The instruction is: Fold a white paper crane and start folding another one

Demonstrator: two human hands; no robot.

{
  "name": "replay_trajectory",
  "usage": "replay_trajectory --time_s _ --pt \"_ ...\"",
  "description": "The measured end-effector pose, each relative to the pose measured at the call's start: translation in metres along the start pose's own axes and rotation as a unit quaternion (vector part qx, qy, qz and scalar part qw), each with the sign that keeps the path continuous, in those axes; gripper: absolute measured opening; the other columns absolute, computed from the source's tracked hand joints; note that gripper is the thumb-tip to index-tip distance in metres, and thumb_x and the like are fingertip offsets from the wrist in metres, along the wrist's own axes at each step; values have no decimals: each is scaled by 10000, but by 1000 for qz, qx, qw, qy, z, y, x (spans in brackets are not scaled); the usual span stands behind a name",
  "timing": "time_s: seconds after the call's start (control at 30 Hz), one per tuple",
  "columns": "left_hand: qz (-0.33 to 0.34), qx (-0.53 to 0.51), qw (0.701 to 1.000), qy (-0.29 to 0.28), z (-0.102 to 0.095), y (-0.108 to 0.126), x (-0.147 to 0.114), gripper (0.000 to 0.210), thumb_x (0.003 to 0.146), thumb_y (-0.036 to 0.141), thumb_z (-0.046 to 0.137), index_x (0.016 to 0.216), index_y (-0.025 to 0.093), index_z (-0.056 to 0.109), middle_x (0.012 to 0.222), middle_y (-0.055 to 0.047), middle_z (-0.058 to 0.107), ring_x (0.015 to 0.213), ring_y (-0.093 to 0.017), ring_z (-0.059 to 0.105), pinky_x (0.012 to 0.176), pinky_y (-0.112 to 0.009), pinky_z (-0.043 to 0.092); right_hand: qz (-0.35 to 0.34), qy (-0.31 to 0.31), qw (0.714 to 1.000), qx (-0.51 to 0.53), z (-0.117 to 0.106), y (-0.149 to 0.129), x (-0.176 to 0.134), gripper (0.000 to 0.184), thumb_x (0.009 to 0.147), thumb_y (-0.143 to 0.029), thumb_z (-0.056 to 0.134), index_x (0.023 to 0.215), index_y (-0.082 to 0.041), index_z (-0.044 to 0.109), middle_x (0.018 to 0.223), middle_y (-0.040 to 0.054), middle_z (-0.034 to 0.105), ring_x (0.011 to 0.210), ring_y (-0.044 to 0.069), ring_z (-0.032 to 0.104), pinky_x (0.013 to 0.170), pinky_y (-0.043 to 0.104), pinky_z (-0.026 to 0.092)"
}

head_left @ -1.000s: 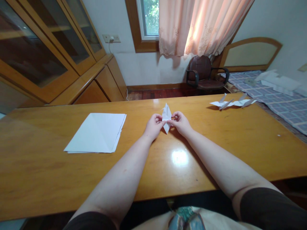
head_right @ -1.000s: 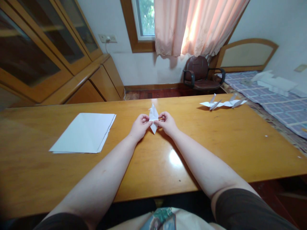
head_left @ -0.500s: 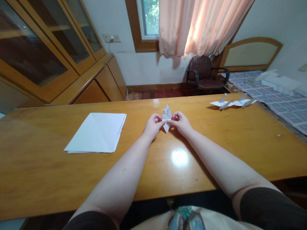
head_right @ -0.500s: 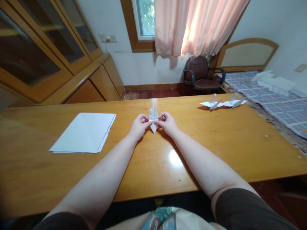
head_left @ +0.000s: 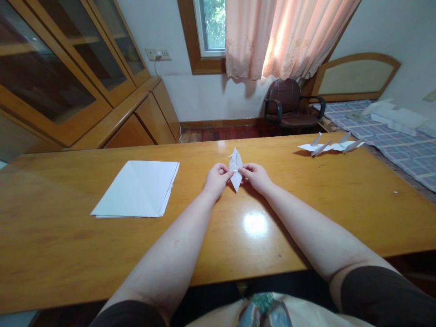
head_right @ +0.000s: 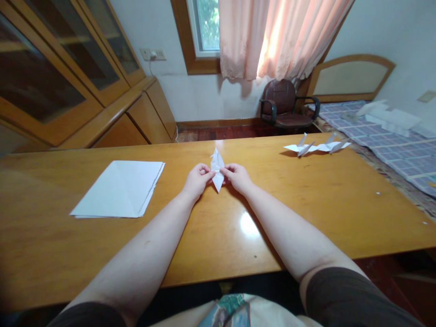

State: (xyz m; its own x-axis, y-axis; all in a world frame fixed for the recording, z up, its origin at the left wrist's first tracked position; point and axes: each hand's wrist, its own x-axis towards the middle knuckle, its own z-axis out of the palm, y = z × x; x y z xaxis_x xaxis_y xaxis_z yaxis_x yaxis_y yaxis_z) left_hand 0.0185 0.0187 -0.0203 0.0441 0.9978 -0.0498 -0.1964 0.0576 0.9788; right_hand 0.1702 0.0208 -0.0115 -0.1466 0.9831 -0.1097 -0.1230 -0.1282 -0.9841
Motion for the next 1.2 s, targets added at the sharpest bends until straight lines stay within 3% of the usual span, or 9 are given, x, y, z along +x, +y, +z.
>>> replay_trajectory --time_s 0.3,0.57,0.67,0.9,1.1,1.2 --pt "-6 12 1000 -4 1 1 -1 328 594 272 723 726 199 431 565 80 517 475 -78 507 492 -203 408 -30 3 998 -57 0 1 1 319 633 -481 700 640 -190 567 475 -20 563 417 118 508 405 241 421" --pt "2 29 1000 1 1 -1 -2 304 604 240 710 725 201 434 558 83 508 481 -80 506 498 -203 409 -47 -8 992 -120 -4 5 0 350 573 -467 753 679 -164 615 590 -2 608 489 110 510 452 229 398" --pt "-11 8 1000 -6 2 1 -2 312 601 235 714 743 200 438 586 73 536 514 -91 541 519 -211 429 -48 -4 988 -147 -5 5 0 335 610 -479 721 612 -162 613 533 -6 576 479 110 495 456 232 374" --pt "-50 -38 998 -13 2 6 -4 288 615 203 688 728 193 423 576 66 532 484 -78 527 481 -187 398 -64 -9 989 -132 -5 -1 1 315 648 -459 669 535 -176 588 467 -28 514 451 95 443 445 228 321" --pt "-23 -47 999 -1 1 5 -1 316 674 250 676 876 206 436 665 37 605 534 -91 565 516 -198 416 -57 -20 993 -102 -6 -1 1 369 704 -520 619 595 -168 602 478 -9 543 447 108 477 458 241 359" --pt "5 -33 999 15 0 2 1 298 677 269 678 854 200 449 681 38 608 563 -94 575 545 -207 437 -64 -17 995 -71 -6 -1 0 363 707 -523 620 642 -167 602 502 -16 550 454 103 486 465 236 369"
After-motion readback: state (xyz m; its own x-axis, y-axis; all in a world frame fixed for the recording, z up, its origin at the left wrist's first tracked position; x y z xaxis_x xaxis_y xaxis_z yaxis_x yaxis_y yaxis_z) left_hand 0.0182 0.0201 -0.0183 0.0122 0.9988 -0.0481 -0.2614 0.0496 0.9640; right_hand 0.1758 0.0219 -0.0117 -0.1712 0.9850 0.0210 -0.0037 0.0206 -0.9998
